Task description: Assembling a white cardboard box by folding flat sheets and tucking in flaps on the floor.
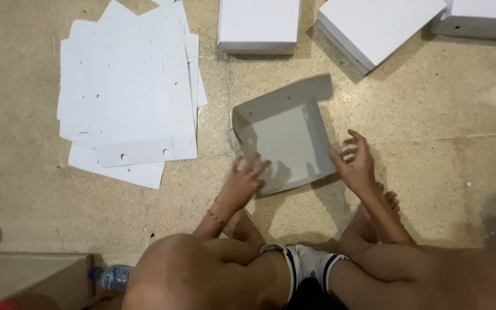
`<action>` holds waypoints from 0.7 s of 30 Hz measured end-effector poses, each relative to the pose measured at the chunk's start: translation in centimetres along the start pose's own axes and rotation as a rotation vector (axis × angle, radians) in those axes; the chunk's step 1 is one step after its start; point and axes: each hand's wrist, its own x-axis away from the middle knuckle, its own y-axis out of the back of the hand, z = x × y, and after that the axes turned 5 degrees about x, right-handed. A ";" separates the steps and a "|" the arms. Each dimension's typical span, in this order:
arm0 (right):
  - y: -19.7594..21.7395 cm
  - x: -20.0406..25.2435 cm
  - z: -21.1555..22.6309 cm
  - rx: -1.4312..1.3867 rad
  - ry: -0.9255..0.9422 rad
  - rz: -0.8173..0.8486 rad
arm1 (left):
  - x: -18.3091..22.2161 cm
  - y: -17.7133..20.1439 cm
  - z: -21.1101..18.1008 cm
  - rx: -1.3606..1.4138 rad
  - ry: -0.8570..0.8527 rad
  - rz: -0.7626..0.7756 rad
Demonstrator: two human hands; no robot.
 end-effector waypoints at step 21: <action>-0.1 1.5 -4.6 -0.106 -0.267 0.275 | -0.9 1.7 4.0 0.568 0.759 -0.553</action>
